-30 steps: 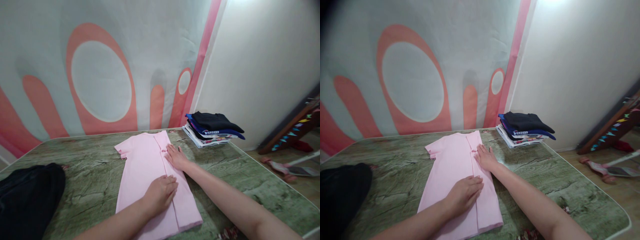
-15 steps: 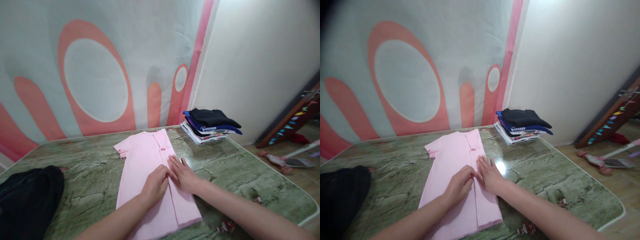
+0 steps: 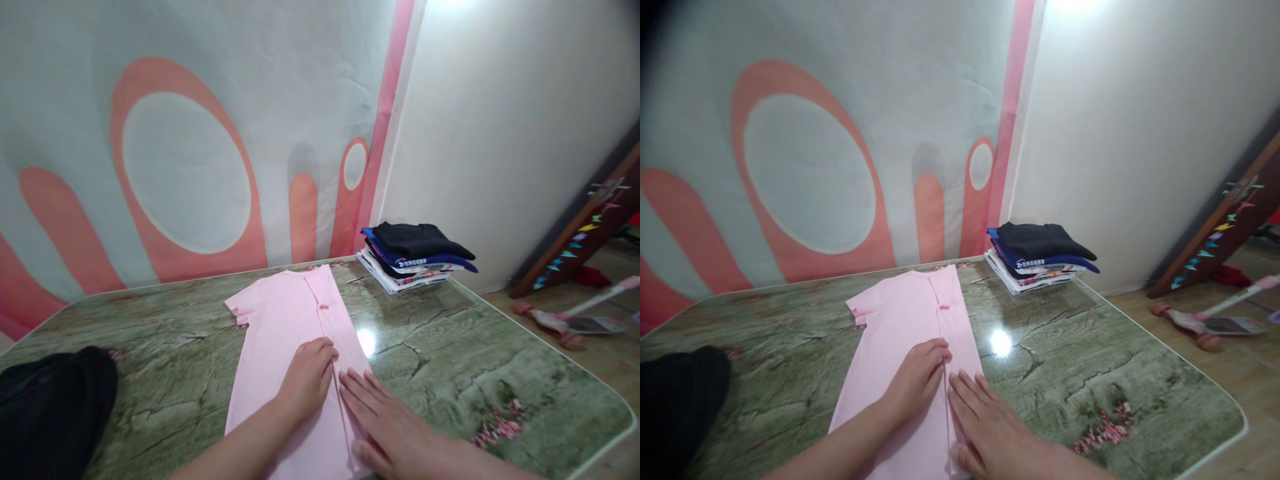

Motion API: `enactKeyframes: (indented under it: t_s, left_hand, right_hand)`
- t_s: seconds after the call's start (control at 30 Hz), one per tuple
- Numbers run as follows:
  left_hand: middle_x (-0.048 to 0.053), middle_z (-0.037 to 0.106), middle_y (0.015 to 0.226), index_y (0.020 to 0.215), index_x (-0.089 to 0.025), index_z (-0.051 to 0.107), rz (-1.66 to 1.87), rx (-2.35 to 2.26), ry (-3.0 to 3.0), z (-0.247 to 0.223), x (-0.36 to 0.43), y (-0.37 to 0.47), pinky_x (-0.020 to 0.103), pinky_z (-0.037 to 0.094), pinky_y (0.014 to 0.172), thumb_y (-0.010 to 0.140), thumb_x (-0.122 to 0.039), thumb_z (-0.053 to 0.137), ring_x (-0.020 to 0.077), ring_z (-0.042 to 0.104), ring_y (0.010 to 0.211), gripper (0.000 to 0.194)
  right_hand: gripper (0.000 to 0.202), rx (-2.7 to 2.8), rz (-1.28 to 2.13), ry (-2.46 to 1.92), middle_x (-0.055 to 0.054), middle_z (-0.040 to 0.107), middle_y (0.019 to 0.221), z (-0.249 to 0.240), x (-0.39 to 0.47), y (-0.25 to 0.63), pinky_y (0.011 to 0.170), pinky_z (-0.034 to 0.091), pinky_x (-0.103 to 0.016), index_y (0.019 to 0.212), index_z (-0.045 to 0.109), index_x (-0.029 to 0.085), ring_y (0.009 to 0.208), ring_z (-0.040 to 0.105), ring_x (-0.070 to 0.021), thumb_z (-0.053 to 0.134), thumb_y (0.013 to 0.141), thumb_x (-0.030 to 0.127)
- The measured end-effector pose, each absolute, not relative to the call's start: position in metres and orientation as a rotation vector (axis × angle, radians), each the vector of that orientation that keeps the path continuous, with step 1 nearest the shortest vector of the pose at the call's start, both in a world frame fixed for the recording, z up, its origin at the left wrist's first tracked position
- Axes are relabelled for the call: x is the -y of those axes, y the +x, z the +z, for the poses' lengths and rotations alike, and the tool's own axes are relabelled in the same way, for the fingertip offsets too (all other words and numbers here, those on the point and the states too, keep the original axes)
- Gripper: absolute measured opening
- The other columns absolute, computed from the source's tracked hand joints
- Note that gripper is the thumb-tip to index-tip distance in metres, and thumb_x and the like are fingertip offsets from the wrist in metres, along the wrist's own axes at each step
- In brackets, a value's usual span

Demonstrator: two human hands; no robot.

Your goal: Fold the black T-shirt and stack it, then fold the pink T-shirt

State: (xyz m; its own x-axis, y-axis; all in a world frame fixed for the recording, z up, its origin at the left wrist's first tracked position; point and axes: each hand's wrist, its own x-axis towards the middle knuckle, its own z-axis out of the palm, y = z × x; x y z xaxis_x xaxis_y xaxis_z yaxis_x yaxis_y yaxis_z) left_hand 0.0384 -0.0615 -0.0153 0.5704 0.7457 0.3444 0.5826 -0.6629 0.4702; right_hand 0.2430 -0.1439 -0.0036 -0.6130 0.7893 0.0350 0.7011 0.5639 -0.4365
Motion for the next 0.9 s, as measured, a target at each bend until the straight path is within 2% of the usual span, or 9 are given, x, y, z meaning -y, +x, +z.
enactKeyframes:
  t_s: [0.07, 0.13, 0.23, 0.3, 0.43, 0.53, 0.63, 0.8, 0.9]
  left_hand:
    - [0.007, 0.061, 0.112, 0.099, -0.020, 0.061, 0.759, -1.092, 2.499, -0.014, 0.061, 0.039, 0.039, 0.042, 0.098, 0.085, -0.011, 0.043, 0.0210, 0.054, 0.109, 0.025]
    - [0.007, 0.061, 0.109, 0.097, -0.020, 0.062, 0.729, -1.098, 2.503, -0.011, 0.061, 0.040, 0.038, 0.043, 0.097, 0.083, -0.009, 0.043, 0.0215, 0.055, 0.107, 0.026]
    - [0.007, 0.061, 0.110, 0.101, -0.021, 0.062, 0.616, -1.097, 2.554, -0.003, 0.062, 0.038, 0.039, 0.043, 0.097, 0.082, -0.008, 0.042, 0.0218, 0.056, 0.106, 0.030]
    - [0.008, 0.058, 0.122, 0.115, -0.022, 0.058, 0.487, -1.067, 2.623, 0.003, 0.064, 0.035, 0.041, 0.039, 0.103, 0.085, -0.011, 0.042, 0.0223, 0.052, 0.115, 0.036]
    - [0.010, 0.033, 0.150, 0.143, -0.023, 0.035, 0.135, -0.965, 2.712, 0.012, 0.065, 0.021, 0.050, 0.024, 0.112, 0.090, -0.022, 0.043, 0.0255, 0.028, 0.139, 0.054]
    - [0.012, 0.017, 0.155, 0.149, -0.022, 0.021, -0.053, -0.914, 2.700, 0.013, 0.065, 0.014, 0.055, 0.017, 0.112, 0.094, -0.030, 0.039, 0.0269, 0.014, 0.143, 0.059]
    - [0.013, 0.010, 0.154, 0.150, -0.021, 0.016, -0.109, -0.904, 2.677, 0.012, 0.066, 0.013, 0.058, 0.013, 0.111, 0.095, -0.034, 0.040, 0.0292, 0.009, 0.142, 0.062]
    - [0.011, 0.010, 0.154, 0.150, -0.025, 0.014, -0.069, -0.882, 2.659, 0.014, 0.068, 0.009, 0.058, 0.013, 0.112, 0.091, -0.034, 0.048, 0.0301, 0.007, 0.142, 0.068]
    - [0.010, 0.016, 0.154, 0.149, -0.029, 0.020, -0.036, -0.824, 2.636, 0.022, 0.066, 0.004, 0.058, 0.018, 0.111, 0.086, -0.033, 0.055, 0.0315, 0.014, 0.141, 0.072]
  right_hand:
    - [0.055, 2.478, 0.500, -1.307, -0.003, 0.025, 0.153, 0.006, 0.120, 0.244, 0.114, 0.029, -0.041, 0.149, 0.022, 0.026, 0.141, 0.023, -0.0197, 0.035, 0.096, 0.037]
    - [0.052, 2.373, 0.329, -1.369, -0.005, 0.025, 0.153, 0.014, 0.086, 0.241, 0.115, 0.025, -0.042, 0.148, 0.028, 0.020, 0.142, 0.019, -0.0190, 0.029, 0.097, 0.032]
    - [0.056, 2.331, 0.152, -1.393, -0.009, 0.015, 0.156, 0.011, 0.035, 0.232, 0.116, 0.019, -0.046, 0.149, 0.022, 0.013, 0.144, 0.010, -0.0215, 0.030, 0.096, 0.032]
    - [0.059, 2.414, 0.172, -1.397, -0.011, 0.015, 0.156, 0.000, 0.013, 0.225, 0.115, 0.018, -0.047, 0.149, 0.021, 0.013, 0.143, 0.010, -0.0231, 0.032, 0.096, 0.036]
    - [0.055, 2.497, 0.234, -1.430, -0.010, 0.019, 0.155, -0.023, 0.000, 0.217, 0.115, 0.015, -0.047, 0.147, 0.027, 0.015, 0.143, 0.013, -0.0230, 0.031, 0.097, 0.037]
    - [0.054, 2.450, 0.204, -1.466, -0.010, 0.021, 0.155, -0.027, 0.006, 0.215, 0.116, 0.015, -0.046, 0.147, 0.028, 0.014, 0.143, 0.013, -0.0220, 0.028, 0.097, 0.036]
    - [0.053, 2.451, 0.197, -1.497, -0.011, 0.025, 0.153, -0.027, 0.016, 0.213, 0.115, 0.016, -0.048, 0.145, 0.032, 0.013, 0.142, 0.016, -0.0236, 0.025, 0.098, 0.036]
    - [0.051, 2.355, 0.144, -1.590, -0.012, 0.028, 0.151, -0.039, 0.045, 0.215, 0.114, 0.018, -0.050, 0.144, 0.036, 0.015, 0.142, 0.019, -0.0239, 0.025, 0.098, 0.033]
    - [0.052, 2.379, 0.127, -1.569, -0.011, 0.027, 0.152, -0.043, 0.057, 0.220, 0.114, 0.018, -0.051, 0.145, 0.034, 0.016, 0.142, 0.018, -0.0242, 0.028, 0.097, 0.035]
